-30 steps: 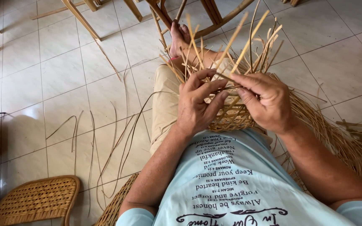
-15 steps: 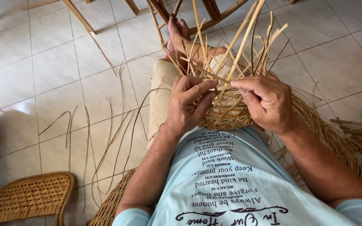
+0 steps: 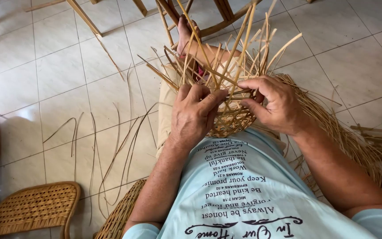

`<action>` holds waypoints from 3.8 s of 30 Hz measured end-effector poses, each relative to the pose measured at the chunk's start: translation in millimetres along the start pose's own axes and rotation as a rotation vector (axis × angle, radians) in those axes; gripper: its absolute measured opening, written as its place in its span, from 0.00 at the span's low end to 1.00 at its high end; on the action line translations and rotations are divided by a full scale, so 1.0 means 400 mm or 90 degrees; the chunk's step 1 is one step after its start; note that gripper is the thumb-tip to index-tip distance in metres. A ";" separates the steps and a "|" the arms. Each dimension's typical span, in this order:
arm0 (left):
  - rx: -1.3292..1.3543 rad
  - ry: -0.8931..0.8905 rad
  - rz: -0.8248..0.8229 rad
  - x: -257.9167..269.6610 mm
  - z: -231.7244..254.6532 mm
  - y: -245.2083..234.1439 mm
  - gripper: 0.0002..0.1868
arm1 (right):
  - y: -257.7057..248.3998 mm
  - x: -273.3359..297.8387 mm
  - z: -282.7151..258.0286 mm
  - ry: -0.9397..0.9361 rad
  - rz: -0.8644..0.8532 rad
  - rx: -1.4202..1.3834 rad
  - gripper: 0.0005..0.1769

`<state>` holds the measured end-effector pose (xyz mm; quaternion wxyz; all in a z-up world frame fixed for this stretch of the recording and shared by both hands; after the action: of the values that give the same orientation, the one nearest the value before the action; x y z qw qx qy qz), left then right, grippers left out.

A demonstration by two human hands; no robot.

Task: A person is weaving a basket by hand using thin wooden or bamboo strands on a tiled floor.

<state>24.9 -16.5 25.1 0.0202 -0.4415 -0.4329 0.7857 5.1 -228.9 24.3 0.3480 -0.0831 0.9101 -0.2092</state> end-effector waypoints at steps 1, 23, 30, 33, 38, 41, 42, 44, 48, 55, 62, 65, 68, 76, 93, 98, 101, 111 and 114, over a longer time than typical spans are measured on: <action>-0.024 0.005 -0.007 0.003 -0.001 0.005 0.11 | 0.002 0.008 0.013 0.002 0.023 0.004 0.19; 0.037 0.004 -0.039 0.001 -0.028 0.002 0.10 | -0.100 0.027 0.080 0.026 0.226 -0.137 0.19; 0.090 -0.053 -0.009 0.017 -0.040 -0.007 0.09 | 0.017 0.080 0.192 0.184 0.096 -0.206 0.30; 0.087 -0.065 -0.004 0.020 -0.043 -0.010 0.09 | -0.001 0.092 0.195 0.142 0.113 -0.182 0.24; 0.098 -0.065 -0.005 0.015 -0.047 0.000 0.09 | -0.038 0.111 0.175 0.138 0.126 -0.141 0.23; 0.091 -0.070 -0.005 0.013 -0.042 0.006 0.08 | -0.032 0.121 0.196 0.174 0.135 -0.145 0.25; 0.087 -0.072 -0.004 0.014 -0.044 0.006 0.08 | -0.030 0.113 0.186 0.175 0.149 -0.147 0.24; 0.083 -0.077 -0.003 0.019 -0.048 0.005 0.08 | -0.022 0.110 0.191 0.175 0.161 -0.150 0.24; 0.072 -0.079 0.006 0.027 -0.057 0.013 0.08 | -0.016 0.111 0.204 0.159 0.184 -0.110 0.23; 0.058 -0.063 0.021 0.025 -0.053 0.019 0.08 | -0.011 0.108 0.180 0.142 0.209 -0.056 0.24; 0.063 -0.068 0.041 0.029 -0.053 0.014 0.09 | -0.035 0.111 0.177 0.088 0.166 -0.105 0.23; 0.069 -0.074 0.061 0.023 -0.045 0.005 0.15 | -0.077 0.118 0.117 0.056 0.197 -0.044 0.28; -0.008 -0.014 0.037 0.017 -0.021 0.003 0.18 | -0.101 0.097 -0.006 -0.051 0.252 0.070 0.10; 0.135 -0.042 0.074 0.015 -0.017 0.012 0.21 | -0.009 0.035 0.009 0.009 -0.007 0.114 0.28; 0.113 0.103 -0.060 0.068 0.025 0.026 0.17 | -0.060 0.308 0.186 0.013 0.014 0.085 0.19; 0.116 0.127 -0.131 0.096 0.044 0.048 0.12 | -0.043 0.338 0.137 0.006 0.038 0.173 0.15; 0.112 0.113 -0.139 0.120 0.038 0.060 0.09 | -0.032 0.323 0.090 0.001 0.055 0.198 0.13; 0.024 0.123 -0.080 0.024 0.036 -0.003 0.09 | -0.050 0.252 0.047 0.031 0.064 0.087 0.14; -0.080 0.139 -0.053 -0.057 0.041 -0.055 0.10 | -0.092 0.164 0.001 0.104 0.085 -0.064 0.15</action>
<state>19.4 -23.0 59.6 0.0721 -0.5066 -0.4943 0.7027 -43.3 -281.4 0.8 0.2815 -0.0225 0.9482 -0.1455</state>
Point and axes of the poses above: each hand's wrist, its own x-axis away from the middle knuckle, its own y-axis out of the palm, z = x × y, the point moved 4 cm from there along -x, towards the middle knuckle, and after that the axes turned 13 degrees about -x, right-handed, at the moved point
